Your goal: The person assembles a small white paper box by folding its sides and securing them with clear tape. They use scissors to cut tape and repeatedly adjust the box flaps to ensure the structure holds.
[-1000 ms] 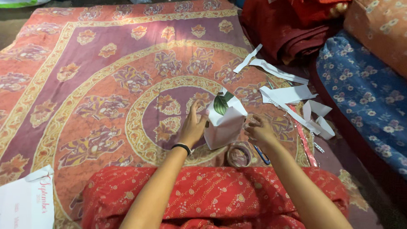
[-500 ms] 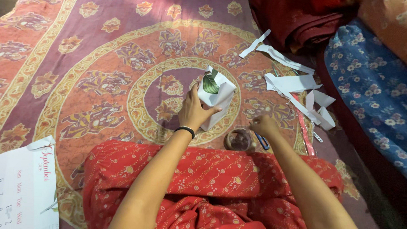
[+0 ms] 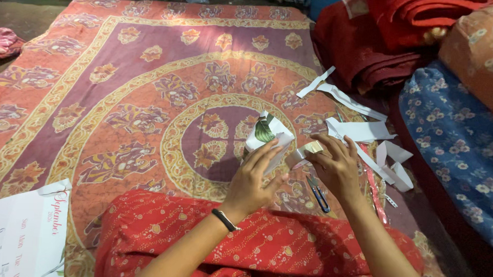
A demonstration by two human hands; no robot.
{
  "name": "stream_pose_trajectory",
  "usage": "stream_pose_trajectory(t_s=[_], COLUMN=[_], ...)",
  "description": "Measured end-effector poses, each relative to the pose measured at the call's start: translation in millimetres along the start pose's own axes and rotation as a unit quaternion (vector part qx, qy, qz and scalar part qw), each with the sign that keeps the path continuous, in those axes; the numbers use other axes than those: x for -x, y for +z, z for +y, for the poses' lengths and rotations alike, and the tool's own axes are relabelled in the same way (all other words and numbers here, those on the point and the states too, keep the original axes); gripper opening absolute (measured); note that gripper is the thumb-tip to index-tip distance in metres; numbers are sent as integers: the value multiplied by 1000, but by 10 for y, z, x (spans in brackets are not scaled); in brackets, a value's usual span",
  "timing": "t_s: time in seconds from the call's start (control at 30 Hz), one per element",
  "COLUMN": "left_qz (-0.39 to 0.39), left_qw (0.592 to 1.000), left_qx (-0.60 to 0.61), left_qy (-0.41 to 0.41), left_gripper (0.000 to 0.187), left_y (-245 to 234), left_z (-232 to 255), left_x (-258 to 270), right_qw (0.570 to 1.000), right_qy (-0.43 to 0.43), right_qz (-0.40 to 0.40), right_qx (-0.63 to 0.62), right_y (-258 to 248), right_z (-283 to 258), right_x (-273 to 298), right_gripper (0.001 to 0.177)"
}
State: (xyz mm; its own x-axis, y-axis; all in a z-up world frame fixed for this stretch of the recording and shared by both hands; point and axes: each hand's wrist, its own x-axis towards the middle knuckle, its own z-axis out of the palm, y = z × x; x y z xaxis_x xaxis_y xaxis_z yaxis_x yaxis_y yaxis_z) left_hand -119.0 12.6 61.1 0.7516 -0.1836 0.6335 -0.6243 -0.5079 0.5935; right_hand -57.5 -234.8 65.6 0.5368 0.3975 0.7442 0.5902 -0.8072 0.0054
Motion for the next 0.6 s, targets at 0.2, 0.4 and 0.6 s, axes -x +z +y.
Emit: stream_pose_trajectory(t_s=[0.2,0.4,0.6], left_qz=[-129,-122,-128], left_qw=[881,897,882], left_qx=[421,400,426], left_qy=[-175,-143,-158], left_gripper=[61,39,37], left_y=[33,-131,-242], left_z=[174,274,356], left_x=[-227,-131,-40], right_qw=[984,982,861], right_qy=[-119,15,197], right_qz=[135,50,-162], right_qx=[-2,-179,-440], right_y=[-619,-883,-920], right_z=[-492,-718,-710], right_x=[-223,-393,-499], right_gripper=[17,62,72])
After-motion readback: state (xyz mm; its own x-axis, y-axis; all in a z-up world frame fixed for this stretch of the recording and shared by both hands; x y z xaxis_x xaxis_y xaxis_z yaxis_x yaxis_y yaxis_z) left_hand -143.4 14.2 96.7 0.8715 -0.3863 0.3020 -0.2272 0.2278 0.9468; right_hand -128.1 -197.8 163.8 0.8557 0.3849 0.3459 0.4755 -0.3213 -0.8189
